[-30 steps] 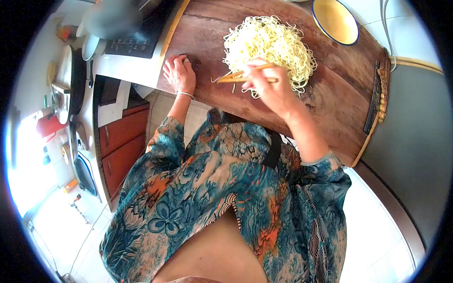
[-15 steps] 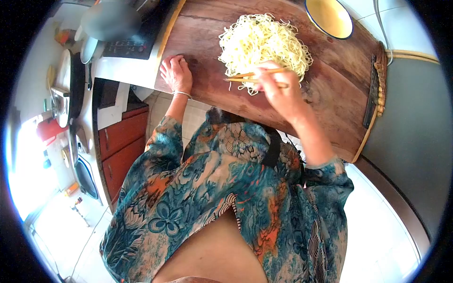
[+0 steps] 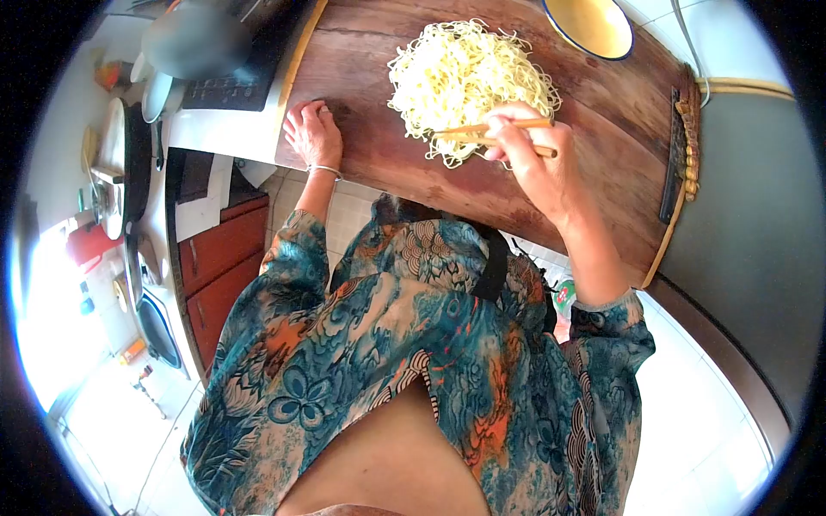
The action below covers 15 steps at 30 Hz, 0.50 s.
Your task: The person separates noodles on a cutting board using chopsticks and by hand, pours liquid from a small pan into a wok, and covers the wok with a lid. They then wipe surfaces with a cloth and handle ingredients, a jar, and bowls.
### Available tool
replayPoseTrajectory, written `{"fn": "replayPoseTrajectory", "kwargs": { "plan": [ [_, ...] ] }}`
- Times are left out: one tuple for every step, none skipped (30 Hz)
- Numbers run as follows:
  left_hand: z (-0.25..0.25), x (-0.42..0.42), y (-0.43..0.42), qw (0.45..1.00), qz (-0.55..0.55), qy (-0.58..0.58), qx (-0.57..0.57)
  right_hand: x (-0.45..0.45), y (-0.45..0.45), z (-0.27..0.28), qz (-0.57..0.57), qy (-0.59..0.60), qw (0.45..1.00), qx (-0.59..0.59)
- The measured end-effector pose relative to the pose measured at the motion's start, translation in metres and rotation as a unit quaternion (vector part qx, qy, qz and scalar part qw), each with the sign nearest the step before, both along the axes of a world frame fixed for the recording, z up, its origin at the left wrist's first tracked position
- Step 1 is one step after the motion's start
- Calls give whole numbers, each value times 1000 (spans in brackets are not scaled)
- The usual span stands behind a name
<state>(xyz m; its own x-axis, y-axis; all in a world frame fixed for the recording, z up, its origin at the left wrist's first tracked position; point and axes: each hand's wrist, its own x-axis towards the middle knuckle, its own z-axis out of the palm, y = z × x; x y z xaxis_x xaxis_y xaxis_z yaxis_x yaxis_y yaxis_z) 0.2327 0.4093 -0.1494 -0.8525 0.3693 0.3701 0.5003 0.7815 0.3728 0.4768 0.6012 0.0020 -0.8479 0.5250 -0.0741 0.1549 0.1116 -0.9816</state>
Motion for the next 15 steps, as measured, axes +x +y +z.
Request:
{"fn": "replayPoseTrajectory", "kwargs": {
  "plan": [
    [0,0,-1,1000,2,-1,-1,2,-2,2,10,5,1000,-19],
    [0,-1,-1,1000,3,-1,-1,2,-5,1,57,21,998,-29],
    [0,-1,0,1000,4,-1,0,3,-4,-1,66,6,998,-18],
    [0,-2,0,1000,0,8,-4,3,-2,-4,75,-10,997,-8],
    [1,-2,0,1000,0,5,-5,2,1,-6,84,-25,996,1],
    [1,-2,0,1000,1,2,-6,6,10,-11,49,-27,998,1],
    [1,-1,0,1000,2,-2,-6,10,24,-13,35,-43,997,57],
    [-1,-2,-1,1000,2,-3,-12,15,26,-12,18,-24,998,57],
    [-1,-3,0,1000,2,2,-12,16,28,-3,2,-3,998,60],
    [-1,-3,0,1000,1,6,-11,19,27,1,23,-8,999,42],
    [-2,-3,0,1000,1,9,-11,21,24,5,45,-14,999,24],
    [-2,-3,0,1000,-5,20,-7,23,24,7,67,-19,998,7],
    [4,-4,1,1000,-3,13,-9,22,27,15,93,-50,994,20],
    [5,-4,1,1000,-1,12,-14,22,30,11,117,-76,990,30],
    [6,-5,1,1000,1,11,-19,22,33,7,141,-102,984,40]
  ]
}}
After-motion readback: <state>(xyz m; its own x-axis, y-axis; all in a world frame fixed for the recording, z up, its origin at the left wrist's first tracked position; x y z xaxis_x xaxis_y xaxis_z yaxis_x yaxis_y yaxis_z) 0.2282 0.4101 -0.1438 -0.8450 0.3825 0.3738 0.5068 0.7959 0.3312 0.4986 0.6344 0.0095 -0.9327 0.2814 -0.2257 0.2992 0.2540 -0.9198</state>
